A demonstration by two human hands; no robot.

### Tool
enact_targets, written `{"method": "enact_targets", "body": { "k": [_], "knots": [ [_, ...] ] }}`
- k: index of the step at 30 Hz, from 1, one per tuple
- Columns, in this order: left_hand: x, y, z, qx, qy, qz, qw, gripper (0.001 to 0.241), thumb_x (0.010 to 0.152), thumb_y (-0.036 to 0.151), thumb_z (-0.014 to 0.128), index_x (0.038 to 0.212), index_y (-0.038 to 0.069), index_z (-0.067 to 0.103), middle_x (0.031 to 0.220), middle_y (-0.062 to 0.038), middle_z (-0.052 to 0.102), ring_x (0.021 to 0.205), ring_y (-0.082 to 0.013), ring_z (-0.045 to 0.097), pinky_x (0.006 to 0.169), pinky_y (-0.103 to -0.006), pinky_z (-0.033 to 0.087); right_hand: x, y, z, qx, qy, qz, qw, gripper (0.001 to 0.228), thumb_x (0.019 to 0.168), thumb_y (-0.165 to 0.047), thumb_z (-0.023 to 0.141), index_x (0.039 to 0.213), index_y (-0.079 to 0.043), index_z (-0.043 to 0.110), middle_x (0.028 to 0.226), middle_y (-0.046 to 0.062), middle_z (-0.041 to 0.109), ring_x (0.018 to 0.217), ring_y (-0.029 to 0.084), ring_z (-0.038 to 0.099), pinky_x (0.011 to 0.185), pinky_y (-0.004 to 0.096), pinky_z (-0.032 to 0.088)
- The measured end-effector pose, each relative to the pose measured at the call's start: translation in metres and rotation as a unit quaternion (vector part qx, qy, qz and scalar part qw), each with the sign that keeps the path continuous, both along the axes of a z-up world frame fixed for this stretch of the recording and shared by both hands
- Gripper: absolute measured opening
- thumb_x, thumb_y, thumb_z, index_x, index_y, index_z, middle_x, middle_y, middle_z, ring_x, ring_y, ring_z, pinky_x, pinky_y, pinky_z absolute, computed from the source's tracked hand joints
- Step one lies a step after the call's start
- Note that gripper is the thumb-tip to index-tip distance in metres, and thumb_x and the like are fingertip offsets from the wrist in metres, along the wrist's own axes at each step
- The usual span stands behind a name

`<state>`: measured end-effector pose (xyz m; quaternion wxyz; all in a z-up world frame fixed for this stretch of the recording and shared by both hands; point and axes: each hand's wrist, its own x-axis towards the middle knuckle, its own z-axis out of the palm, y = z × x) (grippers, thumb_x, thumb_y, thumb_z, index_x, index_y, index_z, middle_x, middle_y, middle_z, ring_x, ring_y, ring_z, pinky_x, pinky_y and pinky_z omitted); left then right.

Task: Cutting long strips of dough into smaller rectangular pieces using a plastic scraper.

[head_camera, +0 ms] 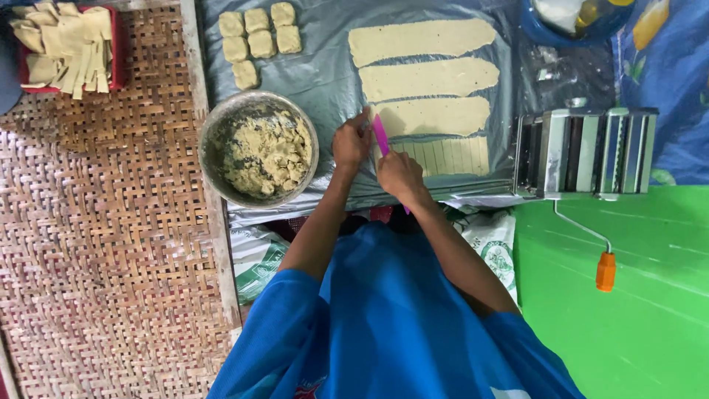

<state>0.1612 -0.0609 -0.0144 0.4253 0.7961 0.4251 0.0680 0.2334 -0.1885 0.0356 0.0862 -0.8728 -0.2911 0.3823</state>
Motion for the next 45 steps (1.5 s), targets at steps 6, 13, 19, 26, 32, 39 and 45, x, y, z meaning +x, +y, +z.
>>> {"method": "enact_targets", "body": {
  "k": [6, 13, 19, 26, 32, 39, 45],
  "knots": [
    [0.000, 0.001, -0.011, 0.010, -0.002, -0.001, 1.000, 0.044, 0.093, 0.032, 0.064, 0.138, 0.036, 0.063, 0.086, -0.013, 0.070, 0.092, -0.0383, 0.073, 0.083, -0.0567, 0.058, -0.025, -0.013, 0.046, 0.005, 0.029, -0.023, 0.999, 0.054, 0.104, -0.027, 0.034, 0.106, 0.010, 0.072, 0.090, 0.034, 0.073, 0.087, 0.055, 0.073, 0.075, 0.068, 0.058],
    [-0.002, -0.001, 0.000, -0.003, -0.008, 0.002, 1.000, 0.045, 0.093, 0.029, 0.065, 0.138, 0.036, 0.063, 0.087, -0.012, 0.071, 0.094, -0.0385, 0.073, 0.086, -0.0552, 0.058, -0.020, -0.023, 0.032, -0.001, 0.015, 0.026, 1.000, 0.052, 0.100, -0.028, 0.038, 0.099, 0.007, 0.076, 0.091, 0.033, 0.074, 0.090, 0.055, 0.073, 0.074, 0.068, 0.058],
    [-0.002, -0.002, 0.001, -0.017, 0.007, 0.015, 1.000, 0.044, 0.093, 0.030, 0.065, 0.136, 0.039, 0.064, 0.085, -0.009, 0.071, 0.094, -0.0354, 0.074, 0.086, -0.0532, 0.059, -0.027, -0.027, 0.028, 0.001, 0.037, -0.050, 0.998, 0.057, 0.100, -0.032, 0.038, 0.101, 0.011, 0.075, 0.094, 0.036, 0.074, 0.094, 0.056, 0.071, 0.076, 0.068, 0.057],
    [-0.002, -0.003, -0.019, -0.018, -0.030, 0.042, 0.999, 0.027, 0.090, 0.030, 0.069, 0.116, 0.028, 0.073, 0.094, -0.011, 0.076, 0.095, -0.0371, 0.074, 0.082, -0.0522, 0.060, -0.031, -0.024, 0.037, 0.076, 0.044, -0.041, 0.995, 0.051, 0.103, -0.025, 0.039, 0.098, 0.011, 0.074, 0.086, 0.036, 0.072, 0.081, 0.058, 0.071, 0.066, 0.068, 0.057],
    [-0.015, -0.017, -0.004, 0.031, -0.040, 0.001, 0.999, 0.022, 0.092, 0.033, 0.066, 0.111, 0.024, 0.074, 0.097, -0.012, 0.072, 0.095, -0.0373, 0.073, 0.081, -0.0493, 0.060, -0.024, -0.028, 0.012, 0.094, 0.036, -0.030, 0.995, 0.050, 0.105, -0.029, 0.037, 0.099, 0.007, 0.072, 0.086, 0.034, 0.073, 0.081, 0.055, 0.072, 0.064, 0.066, 0.057],
    [-0.028, -0.017, -0.018, 0.096, -0.083, -0.103, 0.987, 0.049, 0.077, 0.017, 0.080, 0.124, 0.009, 0.071, 0.109, -0.017, 0.062, 0.106, -0.0430, 0.066, 0.089, -0.0515, 0.059, -0.014, -0.045, 0.054, 0.148, 0.039, -0.062, 0.986, 0.051, 0.107, -0.032, 0.037, 0.103, 0.005, 0.072, 0.102, 0.036, 0.071, 0.108, 0.058, 0.065, 0.093, 0.071, 0.047],
    [-0.026, -0.010, -0.039, 0.082, -0.112, -0.094, 0.986, 0.017, 0.086, 0.008, 0.074, 0.103, 0.010, 0.075, 0.100, -0.014, 0.064, 0.096, -0.0421, 0.069, 0.084, -0.0476, 0.060, 0.005, -0.070, 0.028, 0.167, 0.038, -0.127, 0.977, 0.047, 0.101, -0.037, 0.043, 0.085, -0.003, 0.070, 0.090, 0.026, 0.074, 0.104, 0.052, 0.068, 0.086, 0.062, 0.049]
  ]
}}
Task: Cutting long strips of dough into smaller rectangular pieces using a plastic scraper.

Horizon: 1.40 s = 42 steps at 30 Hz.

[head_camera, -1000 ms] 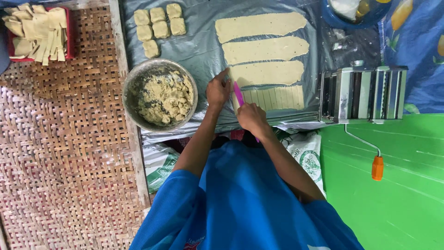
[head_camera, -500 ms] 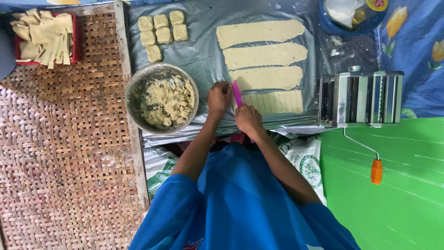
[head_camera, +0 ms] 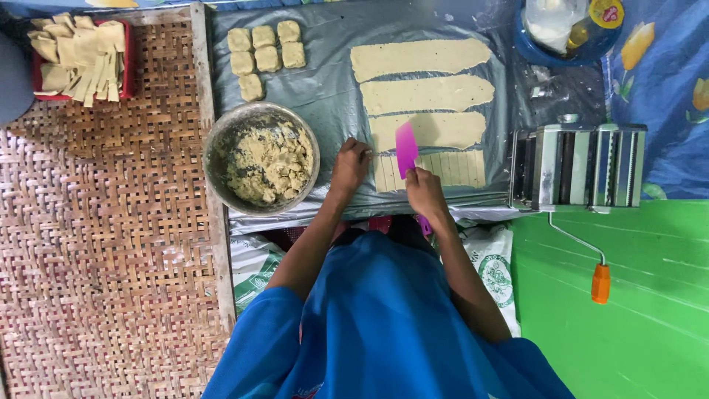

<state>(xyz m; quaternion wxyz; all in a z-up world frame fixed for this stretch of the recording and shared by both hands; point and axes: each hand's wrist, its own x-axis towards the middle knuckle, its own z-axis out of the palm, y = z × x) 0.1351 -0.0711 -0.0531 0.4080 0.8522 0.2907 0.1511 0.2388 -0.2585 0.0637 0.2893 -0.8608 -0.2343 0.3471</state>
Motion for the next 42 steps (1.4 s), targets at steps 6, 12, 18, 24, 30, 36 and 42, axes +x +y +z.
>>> {"method": "enact_targets", "body": {
  "k": [6, 12, 18, 24, 30, 36, 42],
  "knots": [
    [-0.020, -0.003, 0.060, -0.095, -0.099, 0.107, 0.985, 0.006, 0.092, 0.015, 0.074, 0.097, 0.016, 0.075, 0.091, -0.011, 0.076, 0.086, -0.0338, 0.075, 0.073, -0.0425, 0.060, -0.007, 0.000, 0.017, 0.032, 0.023, -0.007, 0.999, 0.044, 0.099, -0.032, 0.043, 0.081, 0.000, 0.066, 0.091, 0.031, 0.071, 0.105, 0.055, 0.066, 0.088, 0.063, 0.047],
    [-0.080, 0.031, 0.142, -0.016, -0.130, 0.234, 0.963, 0.015, 0.086, 0.004, 0.070, 0.097, 0.012, 0.074, 0.084, -0.019, 0.075, 0.084, -0.0407, 0.074, 0.072, -0.0465, 0.057, -0.007, 0.007, 0.004, 0.046, 0.029, -0.008, 0.999, 0.044, 0.100, -0.038, 0.045, 0.081, -0.004, 0.067, 0.089, 0.027, 0.072, 0.102, 0.051, 0.067, 0.087, 0.059, 0.049],
    [-0.139, 0.050, 0.107, 0.081, 0.056, 0.290, 0.952, 0.013, 0.081, 0.010, 0.071, 0.086, 0.019, 0.078, 0.072, -0.004, 0.075, 0.068, -0.0314, 0.073, 0.061, -0.0428, 0.057, -0.006, 0.018, 0.006, -0.003, -0.002, 0.009, 1.000, 0.044, 0.105, -0.034, 0.042, 0.089, -0.004, 0.071, 0.096, 0.027, 0.074, 0.104, 0.052, 0.069, 0.087, 0.062, 0.051],
    [-0.160, 0.044, 0.092, 0.111, 0.053, 0.307, 0.944, 0.037, 0.060, 0.002, 0.079, 0.096, 0.013, 0.073, 0.071, -0.004, 0.057, 0.071, -0.0371, 0.067, 0.068, -0.0518, 0.055, 0.008, 0.035, -0.028, -0.073, -0.047, 0.063, 0.994, 0.050, 0.105, -0.040, 0.040, 0.103, -0.001, 0.071, 0.102, 0.032, 0.073, 0.105, 0.055, 0.068, 0.089, 0.067, 0.052],
    [-0.145, 0.028, 0.108, -0.002, 0.190, 0.311, 0.931, 0.023, 0.085, 0.012, 0.073, 0.104, 0.023, 0.080, 0.093, -0.012, 0.077, 0.088, -0.0418, 0.074, 0.074, -0.0569, 0.057, 0.000, 0.054, 0.000, -0.111, -0.049, 0.075, 0.990, 0.050, 0.102, -0.041, 0.039, 0.106, -0.004, 0.072, 0.104, 0.028, 0.075, 0.106, 0.051, 0.070, 0.090, 0.065, 0.055],
    [-0.106, 0.017, 0.148, 0.014, -0.010, 0.187, 0.982, 0.020, 0.089, 0.002, 0.070, 0.108, 0.004, 0.076, 0.093, -0.022, 0.075, 0.087, -0.0432, 0.075, 0.076, -0.0516, 0.059, 0.018, 0.060, -0.043, -0.072, -0.077, 0.086, 0.991, 0.051, 0.105, -0.037, 0.037, 0.109, 0.003, 0.068, 0.105, 0.035, 0.071, 0.109, 0.056, 0.067, 0.089, 0.068, 0.054],
    [-0.048, -0.017, 0.108, -0.070, -0.011, 0.105, 0.992, 0.019, 0.088, 0.011, 0.069, 0.104, 0.014, 0.078, 0.094, -0.013, 0.078, 0.086, -0.0368, 0.076, 0.071, -0.0462, 0.063, 0.010, 0.070, -0.023, -0.079, -0.103, 0.096, 0.987, 0.050, 0.105, -0.031, 0.034, 0.112, 0.003, 0.070, 0.106, 0.033, 0.072, 0.105, 0.057, 0.068, 0.084, 0.069, 0.055]
  ]
}}
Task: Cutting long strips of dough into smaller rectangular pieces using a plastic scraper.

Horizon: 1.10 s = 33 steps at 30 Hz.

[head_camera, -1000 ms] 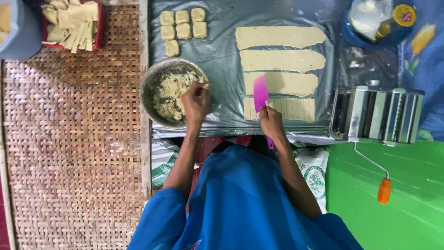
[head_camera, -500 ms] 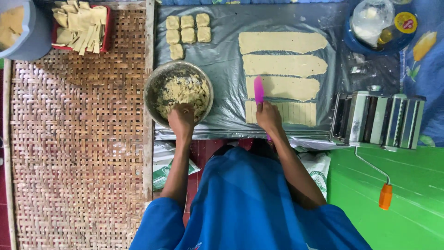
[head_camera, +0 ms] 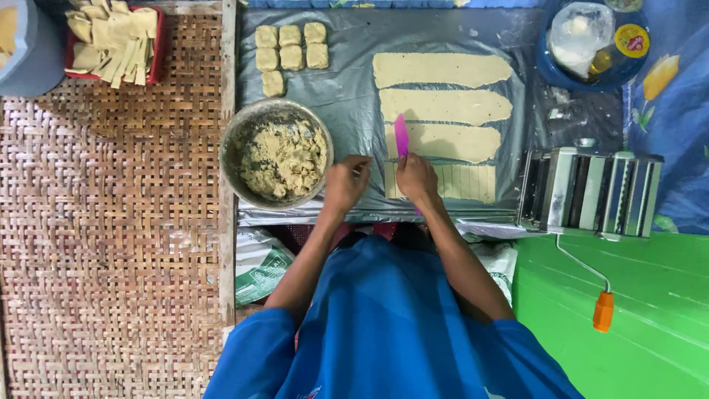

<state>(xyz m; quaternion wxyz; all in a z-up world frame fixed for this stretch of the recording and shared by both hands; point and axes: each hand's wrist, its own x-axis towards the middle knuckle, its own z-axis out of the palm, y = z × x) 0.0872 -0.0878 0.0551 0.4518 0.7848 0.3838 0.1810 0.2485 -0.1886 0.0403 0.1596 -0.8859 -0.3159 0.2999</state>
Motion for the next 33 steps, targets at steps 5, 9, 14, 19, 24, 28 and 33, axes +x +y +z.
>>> {"method": "enact_targets", "body": {
  "k": [5, 9, 14, 19, 24, 28, 33],
  "knots": [
    [0.034, 0.007, -0.059, -0.024, 0.066, -0.003, 0.998, 0.022, 0.090, 0.021, 0.069, 0.111, 0.020, 0.077, 0.099, -0.007, 0.078, 0.093, -0.0293, 0.076, 0.077, -0.0453, 0.062, 0.005, 0.001, -0.015, 0.001, -0.009, 0.005, 1.000, 0.051, 0.105, -0.033, 0.035, 0.110, 0.005, 0.069, 0.103, 0.033, 0.072, 0.102, 0.056, 0.069, 0.081, 0.069, 0.056],
    [0.052, 0.011, -0.083, -0.031, 0.090, -0.016, 0.995, 0.034, 0.094, 0.021, 0.064, 0.127, 0.018, 0.070, 0.107, -0.017, 0.074, 0.102, -0.0406, 0.072, 0.085, -0.0564, 0.059, 0.003, 0.002, -0.009, 0.010, -0.008, 0.002, 1.000, 0.048, 0.105, -0.028, 0.036, 0.110, 0.006, 0.070, 0.102, 0.031, 0.073, 0.098, 0.055, 0.071, 0.077, 0.066, 0.058],
    [0.067, 0.021, -0.054, 0.024, 0.097, -0.051, 0.994, 0.044, 0.095, 0.017, 0.062, 0.138, 0.017, 0.062, 0.108, -0.022, 0.070, 0.105, -0.0468, 0.070, 0.089, -0.0575, 0.058, 0.005, 0.005, 0.000, -0.007, -0.006, 0.009, 1.000, 0.048, 0.104, -0.029, 0.038, 0.110, 0.006, 0.071, 0.103, 0.030, 0.074, 0.098, 0.054, 0.072, 0.077, 0.065, 0.057],
    [0.078, 0.027, -0.071, 0.035, 0.173, -0.079, 0.981, 0.048, 0.098, 0.028, 0.057, 0.146, 0.029, 0.054, 0.114, -0.019, 0.068, 0.105, -0.0457, 0.070, 0.088, -0.0589, 0.059, 0.012, 0.008, -0.002, -0.026, -0.011, 0.017, 0.999, 0.051, 0.103, -0.034, 0.036, 0.107, 0.003, 0.071, 0.100, 0.030, 0.074, 0.093, 0.053, 0.073, 0.074, 0.065, 0.057],
    [0.076, 0.024, -0.057, 0.041, 0.182, -0.072, 0.980, 0.047, 0.100, 0.030, 0.059, 0.146, 0.030, 0.053, 0.107, -0.013, 0.067, 0.103, -0.0401, 0.071, 0.086, -0.0564, 0.060, 0.009, 0.004, -0.004, -0.004, -0.010, 0.015, 1.000, 0.052, 0.103, -0.032, 0.036, 0.109, 0.008, 0.070, 0.095, 0.033, 0.073, 0.085, 0.056, 0.072, 0.068, 0.065, 0.057],
    [0.075, 0.021, -0.059, 0.038, 0.184, -0.070, 0.980, 0.047, 0.101, 0.030, 0.058, 0.147, 0.029, 0.052, 0.106, -0.011, 0.066, 0.103, -0.0379, 0.070, 0.085, -0.0555, 0.060, 0.006, 0.002, 0.010, 0.041, 0.015, 0.015, 0.999, 0.048, 0.107, -0.019, 0.035, 0.117, 0.015, 0.067, 0.093, 0.037, 0.071, 0.080, 0.055, 0.072, 0.064, 0.061, 0.057],
    [0.073, 0.020, -0.037, 0.053, 0.175, -0.083, 0.980, 0.047, 0.100, 0.035, 0.061, 0.147, 0.034, 0.051, 0.103, -0.012, 0.063, 0.103, -0.0399, 0.069, 0.085, -0.0580, 0.059, 0.018, 0.010, -0.009, -0.012, 0.008, 0.027, 1.000, 0.050, 0.104, -0.029, 0.040, 0.104, 0.009, 0.072, 0.090, 0.033, 0.073, 0.085, 0.056, 0.072, 0.064, 0.065, 0.054]
  ]
}}
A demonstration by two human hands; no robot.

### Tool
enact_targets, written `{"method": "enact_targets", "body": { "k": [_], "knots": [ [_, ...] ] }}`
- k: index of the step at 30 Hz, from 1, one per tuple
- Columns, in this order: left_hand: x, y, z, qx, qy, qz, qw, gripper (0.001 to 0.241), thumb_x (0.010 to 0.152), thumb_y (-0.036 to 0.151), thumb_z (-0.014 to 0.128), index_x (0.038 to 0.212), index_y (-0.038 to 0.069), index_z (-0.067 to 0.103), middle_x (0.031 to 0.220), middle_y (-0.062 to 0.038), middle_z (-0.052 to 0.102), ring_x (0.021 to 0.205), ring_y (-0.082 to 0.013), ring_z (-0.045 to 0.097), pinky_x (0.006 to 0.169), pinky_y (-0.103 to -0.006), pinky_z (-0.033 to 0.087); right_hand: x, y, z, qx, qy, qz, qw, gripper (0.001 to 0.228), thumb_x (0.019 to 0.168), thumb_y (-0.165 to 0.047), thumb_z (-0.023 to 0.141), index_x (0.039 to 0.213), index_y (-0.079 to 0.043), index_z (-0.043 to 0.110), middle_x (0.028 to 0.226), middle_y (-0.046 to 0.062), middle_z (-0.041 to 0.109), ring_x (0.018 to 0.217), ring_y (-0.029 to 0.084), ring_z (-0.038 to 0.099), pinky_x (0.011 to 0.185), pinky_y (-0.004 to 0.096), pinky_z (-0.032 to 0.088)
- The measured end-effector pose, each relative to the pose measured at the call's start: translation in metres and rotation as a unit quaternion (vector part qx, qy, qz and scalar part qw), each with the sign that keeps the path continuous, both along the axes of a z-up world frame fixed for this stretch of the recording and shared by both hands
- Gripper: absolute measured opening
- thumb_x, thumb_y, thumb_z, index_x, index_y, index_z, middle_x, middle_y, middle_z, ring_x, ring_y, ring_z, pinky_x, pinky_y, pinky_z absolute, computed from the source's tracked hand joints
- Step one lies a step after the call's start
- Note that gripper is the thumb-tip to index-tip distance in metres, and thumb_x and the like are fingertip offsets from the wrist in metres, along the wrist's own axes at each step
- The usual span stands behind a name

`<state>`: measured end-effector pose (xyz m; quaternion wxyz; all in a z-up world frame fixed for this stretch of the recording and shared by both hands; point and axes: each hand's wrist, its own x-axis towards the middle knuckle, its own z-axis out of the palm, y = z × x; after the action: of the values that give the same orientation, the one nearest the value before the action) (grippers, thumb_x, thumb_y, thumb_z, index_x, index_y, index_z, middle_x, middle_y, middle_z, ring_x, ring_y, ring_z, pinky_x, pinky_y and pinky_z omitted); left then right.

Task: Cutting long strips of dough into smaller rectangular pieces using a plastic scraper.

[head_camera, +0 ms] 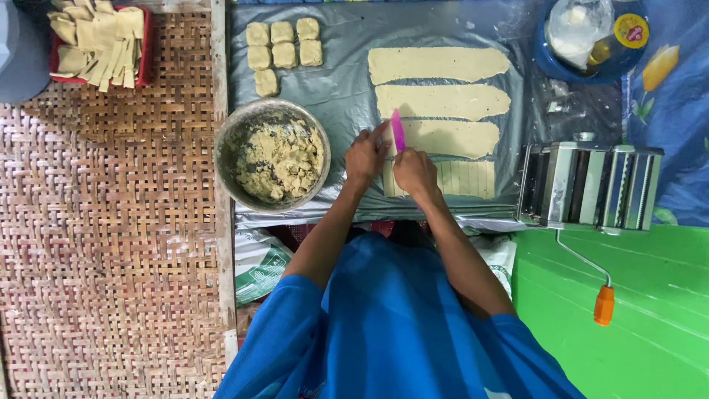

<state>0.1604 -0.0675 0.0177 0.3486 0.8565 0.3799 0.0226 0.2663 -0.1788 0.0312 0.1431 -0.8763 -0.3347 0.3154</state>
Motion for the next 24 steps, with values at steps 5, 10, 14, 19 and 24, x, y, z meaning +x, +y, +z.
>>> {"method": "enact_targets", "body": {
  "k": [5, 10, 14, 19, 24],
  "knots": [
    [0.002, -0.002, -0.008, 0.038, 0.020, -0.012, 0.999, 0.042, 0.098, 0.037, 0.062, 0.140, 0.037, 0.058, 0.103, -0.011, 0.061, 0.102, -0.0374, 0.068, 0.084, -0.0561, 0.060, 0.002, 0.007, 0.000, -0.015, -0.008, 0.018, 1.000, 0.044, 0.100, -0.025, 0.043, 0.098, 0.004, 0.075, 0.088, 0.028, 0.075, 0.081, 0.051, 0.074, 0.062, 0.060, 0.057],
    [0.004, -0.002, -0.025, 0.051, 0.030, -0.017, 0.998, 0.041, 0.099, 0.042, 0.061, 0.140, 0.042, 0.058, 0.103, -0.009, 0.058, 0.102, -0.0345, 0.067, 0.083, -0.0541, 0.061, 0.002, 0.012, 0.019, -0.049, -0.036, 0.048, 0.997, 0.039, 0.094, -0.024, 0.047, 0.091, 0.001, 0.078, 0.090, 0.025, 0.077, 0.086, 0.046, 0.076, 0.063, 0.056, 0.058],
    [0.004, -0.001, -0.032, 0.036, 0.020, -0.012, 0.999, 0.044, 0.101, 0.045, 0.058, 0.145, 0.046, 0.053, 0.103, -0.008, 0.057, 0.103, -0.0354, 0.068, 0.084, -0.0555, 0.060, -0.008, 0.008, 0.037, -0.055, -0.011, 0.052, 0.997, 0.042, 0.097, -0.022, 0.046, 0.104, 0.006, 0.077, 0.103, 0.030, 0.076, 0.096, 0.051, 0.074, 0.080, 0.060, 0.059],
    [0.001, -0.001, -0.032, 0.031, 0.013, -0.024, 0.999, 0.046, 0.102, 0.044, 0.057, 0.148, 0.043, 0.050, 0.103, -0.011, 0.058, 0.104, -0.0376, 0.068, 0.086, -0.0564, 0.060, -0.013, -0.006, 0.030, -0.070, 0.028, 0.009, 0.997, 0.048, 0.099, -0.026, 0.042, 0.112, 0.008, 0.074, 0.115, 0.030, 0.073, 0.112, 0.052, 0.069, 0.093, 0.063, 0.055],
    [0.000, -0.002, -0.027, 0.042, -0.003, -0.019, 0.999, 0.045, 0.103, 0.046, 0.056, 0.148, 0.042, 0.051, 0.101, -0.010, 0.058, 0.103, -0.0372, 0.068, 0.083, -0.0562, 0.060, -0.018, -0.018, 0.022, -0.096, 0.012, 0.036, 0.995, 0.049, 0.098, -0.032, 0.039, 0.098, 0.001, 0.075, 0.093, 0.028, 0.076, 0.097, 0.052, 0.074, 0.081, 0.067, 0.056]
  ]
}}
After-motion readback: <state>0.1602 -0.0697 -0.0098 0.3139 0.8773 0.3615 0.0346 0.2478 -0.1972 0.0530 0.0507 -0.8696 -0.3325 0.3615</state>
